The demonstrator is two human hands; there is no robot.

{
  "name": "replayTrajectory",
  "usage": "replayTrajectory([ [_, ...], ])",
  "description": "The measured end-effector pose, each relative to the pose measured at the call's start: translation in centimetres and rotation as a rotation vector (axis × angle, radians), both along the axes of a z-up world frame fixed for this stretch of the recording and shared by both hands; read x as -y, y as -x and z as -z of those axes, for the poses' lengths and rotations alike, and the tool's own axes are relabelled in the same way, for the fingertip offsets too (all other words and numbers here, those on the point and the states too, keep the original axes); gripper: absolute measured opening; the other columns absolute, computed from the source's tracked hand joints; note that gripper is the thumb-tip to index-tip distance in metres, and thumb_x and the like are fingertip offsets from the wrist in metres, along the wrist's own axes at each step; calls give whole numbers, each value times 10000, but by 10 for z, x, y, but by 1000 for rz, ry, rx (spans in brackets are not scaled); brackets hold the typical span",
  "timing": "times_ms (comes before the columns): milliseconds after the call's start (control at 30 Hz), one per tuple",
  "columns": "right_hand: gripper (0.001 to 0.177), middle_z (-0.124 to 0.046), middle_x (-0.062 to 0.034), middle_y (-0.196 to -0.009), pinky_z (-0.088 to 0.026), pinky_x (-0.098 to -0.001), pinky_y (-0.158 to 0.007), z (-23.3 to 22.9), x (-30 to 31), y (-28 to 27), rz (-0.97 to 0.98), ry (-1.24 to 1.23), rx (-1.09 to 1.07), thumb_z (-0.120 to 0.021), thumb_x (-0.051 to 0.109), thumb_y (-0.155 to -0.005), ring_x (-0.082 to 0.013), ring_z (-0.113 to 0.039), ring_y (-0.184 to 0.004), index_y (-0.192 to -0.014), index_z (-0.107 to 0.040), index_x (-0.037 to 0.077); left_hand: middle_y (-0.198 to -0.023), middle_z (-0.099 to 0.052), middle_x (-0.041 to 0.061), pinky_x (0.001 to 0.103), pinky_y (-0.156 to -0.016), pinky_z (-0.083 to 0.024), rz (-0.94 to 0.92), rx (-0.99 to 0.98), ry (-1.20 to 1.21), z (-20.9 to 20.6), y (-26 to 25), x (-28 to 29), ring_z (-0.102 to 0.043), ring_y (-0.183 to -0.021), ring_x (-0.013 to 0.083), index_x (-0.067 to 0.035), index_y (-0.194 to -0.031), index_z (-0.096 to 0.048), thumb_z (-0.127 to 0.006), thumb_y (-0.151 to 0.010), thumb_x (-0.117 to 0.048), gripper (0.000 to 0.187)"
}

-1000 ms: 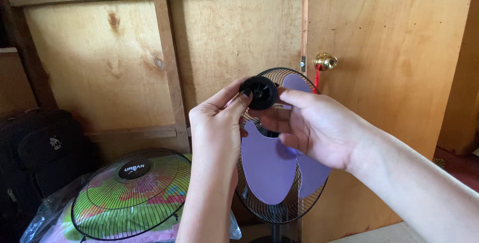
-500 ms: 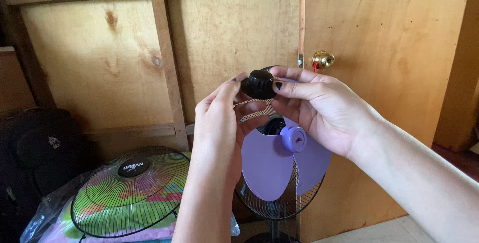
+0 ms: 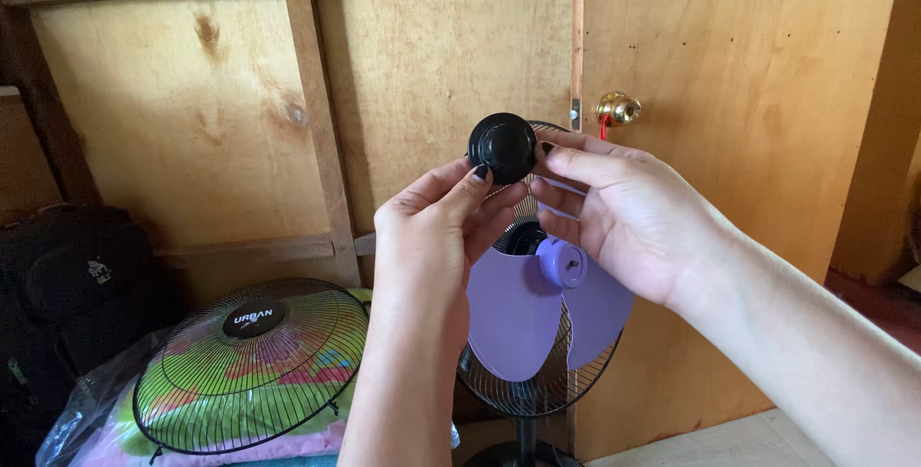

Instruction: The person assembles a standing fan by attaching the purple fan blade to the motor shaft, securing it with a black cap, and then attaching the front wire cage. The person repeats the assembly process multiple times, removing and reattaching the blade and cage.

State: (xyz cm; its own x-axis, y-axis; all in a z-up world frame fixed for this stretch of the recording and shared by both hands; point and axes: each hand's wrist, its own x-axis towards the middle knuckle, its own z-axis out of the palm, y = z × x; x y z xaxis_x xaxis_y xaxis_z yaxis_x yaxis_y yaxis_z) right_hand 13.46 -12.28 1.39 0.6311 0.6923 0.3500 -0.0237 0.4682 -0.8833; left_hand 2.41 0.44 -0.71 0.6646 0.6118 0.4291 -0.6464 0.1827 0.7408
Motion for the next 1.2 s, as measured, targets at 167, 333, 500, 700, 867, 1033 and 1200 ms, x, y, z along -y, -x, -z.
replayTrajectory([
  [167, 261, -707, 15, -932, -562, -301, -718, 4, -1, 0, -51, 7, 3, -598, 126, -964, -104, -674, -838, -1196, -711, 89, -976, -773, 151, 312, -761, -633, 9, -4, 35, 5, 1, -1, -780, -862, 230, 67, -1139, -677, -602, -928, -63, 259],
  [333, 178, -709, 18, -904, -562, -320, -696, 10, -9, 1, -52, 36, -38, -621, 159, -943, -115, -686, -822, -1102, -690, 116, -976, -772, 146, 313, -753, -624, -4, -21, 38, 6, 2, -4, -777, -863, 225, 68, -1136, -673, -607, -933, -78, 259],
  [500, 141, -719, 5, -910, -559, -329, -710, 16, -27, 6, -59, 96, -96, -648, 167, -932, -131, -669, -823, -1059, -677, 114, -949, -779, 123, 305, -750, -618, -60, -67, 32, 8, 7, -13, -771, -835, 188, 56, -1140, -692, -620, -915, -106, 287],
  [700, 170, -734, -11, -919, -539, -333, -733, 23, -73, 22, -119, 115, -140, -627, 187, -917, -146, -669, -862, -1044, -684, 89, -883, -759, 99, 291, -680, -572, -208, -119, 78, 7, 19, -43, -691, -752, 138, 24, -1116, -750, -666, -879, -136, 298],
  [867, 194, -737, -28, -940, -528, -349, -758, 29, -128, 37, -170, 69, -166, -604, 152, -915, -154, -668, -865, -1069, -702, 88, -847, -760, 70, 286, -665, -556, -315, -104, 111, 8, 25, -91, -687, -736, 129, 30, -1094, -753, -659, -867, -119, 287],
  [1033, 265, -729, -54, -984, -532, -385, -810, 48, -190, 51, -226, 42, -227, -574, 129, -908, -187, -689, -907, -1148, -665, 62, -823, -733, 90, 262, -616, -525, -410, -44, 221, 33, 15, -157, -655, -690, 138, 40, -1087, -754, -670, -894, -99, 253],
  [1200, 482, -710, -144, -1199, -526, -427, -906, 88, -260, 67, -156, 121, -274, -597, 126, -895, -222, -675, -1087, -1375, -555, 111, -833, -724, 114, 260, -561, -525, -502, 100, 376, 86, -6, -243, -659, -679, 154, 79, -1084, -708, -650, -928, -46, 209],
])
